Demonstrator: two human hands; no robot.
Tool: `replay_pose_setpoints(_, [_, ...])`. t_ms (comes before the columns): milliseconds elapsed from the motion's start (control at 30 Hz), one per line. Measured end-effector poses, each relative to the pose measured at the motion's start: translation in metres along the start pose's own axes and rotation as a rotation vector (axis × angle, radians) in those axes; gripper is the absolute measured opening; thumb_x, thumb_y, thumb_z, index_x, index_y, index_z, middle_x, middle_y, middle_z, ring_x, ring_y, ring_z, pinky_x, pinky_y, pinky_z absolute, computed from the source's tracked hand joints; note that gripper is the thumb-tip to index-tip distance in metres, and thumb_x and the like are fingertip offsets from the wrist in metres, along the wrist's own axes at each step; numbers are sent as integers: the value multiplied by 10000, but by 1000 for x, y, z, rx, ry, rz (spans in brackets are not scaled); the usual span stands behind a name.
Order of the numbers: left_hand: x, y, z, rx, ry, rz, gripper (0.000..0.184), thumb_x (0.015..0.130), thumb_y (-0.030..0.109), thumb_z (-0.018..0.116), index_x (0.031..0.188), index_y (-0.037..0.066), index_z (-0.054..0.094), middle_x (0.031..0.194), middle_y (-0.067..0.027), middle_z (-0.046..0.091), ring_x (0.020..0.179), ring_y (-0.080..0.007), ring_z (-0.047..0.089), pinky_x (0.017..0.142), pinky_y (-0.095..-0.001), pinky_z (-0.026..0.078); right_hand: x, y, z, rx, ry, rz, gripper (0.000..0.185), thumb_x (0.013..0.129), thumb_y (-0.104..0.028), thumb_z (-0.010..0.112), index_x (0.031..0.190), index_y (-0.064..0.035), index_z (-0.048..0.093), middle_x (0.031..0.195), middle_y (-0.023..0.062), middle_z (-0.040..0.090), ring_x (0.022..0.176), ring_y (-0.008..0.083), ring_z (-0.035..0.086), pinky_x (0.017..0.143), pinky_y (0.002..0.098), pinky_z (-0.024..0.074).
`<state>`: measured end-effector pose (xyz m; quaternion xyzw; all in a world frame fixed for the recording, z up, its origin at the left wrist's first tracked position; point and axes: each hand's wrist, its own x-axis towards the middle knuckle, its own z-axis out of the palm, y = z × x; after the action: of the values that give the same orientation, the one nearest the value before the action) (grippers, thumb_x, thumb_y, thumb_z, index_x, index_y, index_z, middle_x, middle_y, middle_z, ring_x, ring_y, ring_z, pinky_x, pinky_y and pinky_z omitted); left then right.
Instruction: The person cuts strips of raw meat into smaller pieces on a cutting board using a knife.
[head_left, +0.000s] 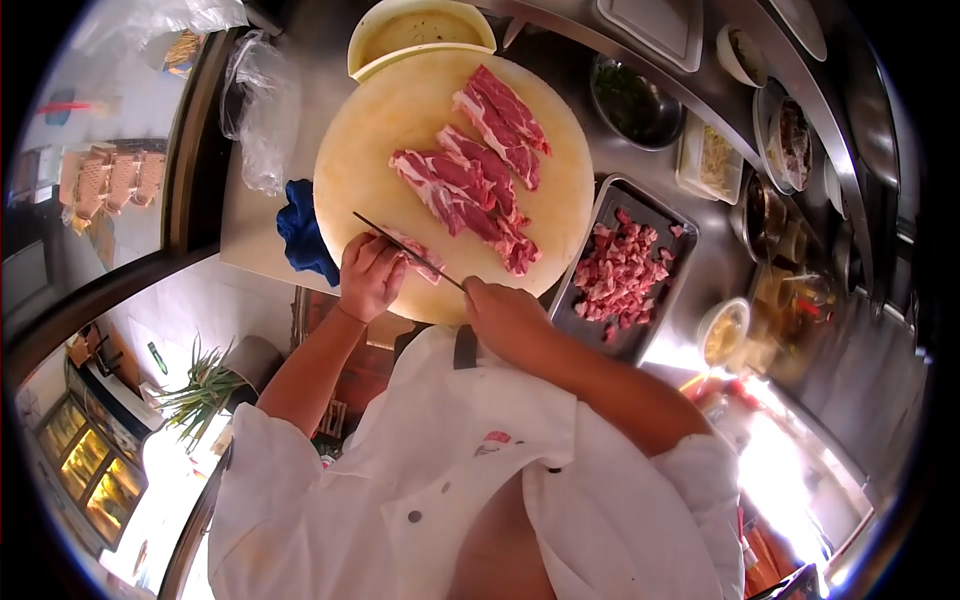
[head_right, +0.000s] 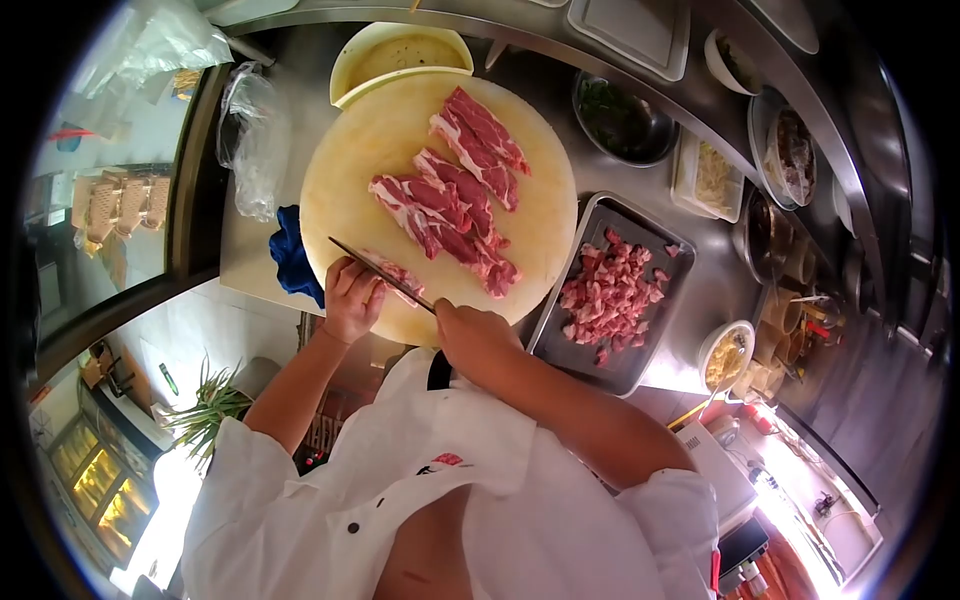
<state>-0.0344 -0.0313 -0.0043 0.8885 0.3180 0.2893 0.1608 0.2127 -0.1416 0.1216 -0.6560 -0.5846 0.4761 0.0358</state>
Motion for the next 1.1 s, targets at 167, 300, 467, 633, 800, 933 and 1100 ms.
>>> replay_pose_setpoints(167, [1,-3,-1,-16,-2,-1,261,879,120,782,1127,94,706,1205,-99,671,1149,-379,617,1005,-485,520,45,-12,17,-39,81,-63,229,1054,-200,530,1170,-4,550,898,239,728,835,465,732,756,573,588])
replay_pose_setpoints(300, [0,-2,1,-7,0,25,277,870,105,786,1134,91,702,1210,-97,668,1138,-378,618,993,-477,532,38,-13,14,-29,68,-19,228,1056,-202,526,1171,-7,553,891,241,728,833,466,729,760,579,582])
replay_pose_setpoints(467, [1,-1,0,-7,-2,34,295,861,95,789,1142,87,699,1223,-98,665,1129,-373,621,986,-473,540,5,15,13,-8,48,-37,229,1060,-210,525,1159,-5,549,863,244,716,799,464,711,741,598,555])
replay_pose_setpoints(633, [3,-3,-4,-12,-25,40,290,863,84,780,1140,77,694,1216,-107,665,1116,-370,622,992,-478,536,25,4,17,27,62,-36,251,1071,-229,527,1184,-9,571,862,258,709,831,478,700,759,598,540])
replay_pose_setpoints(800, [2,-3,-5,-14,-61,24,272,857,79,769,1117,68,689,1190,-111,668,1111,-376,621,1007,-483,533,51,4,29,84,177,-96,251,1061,-238,543,1157,-7,565,857,264,713,819,488,706,748,602,551])
replay_pose_setpoints(933, [0,-2,-2,7,-35,40,274,848,81,769,1109,65,690,1171,-111,669,1106,-377,622,1016,-482,534,31,12,28,76,155,-93,244,1064,-242,525,1140,-14,565,871,279,719,827,501,708,755,614,553])
replay_pose_setpoints(1100, [1,0,-3,15,-16,53,273,848,72,767,1109,61,688,1171,-116,670,1105,-380,624,1006,-482,541,5,20,27,56,70,17,242,1066,-238,517,1142,-13,561,862,280,719,830,500,712,769,612,556])
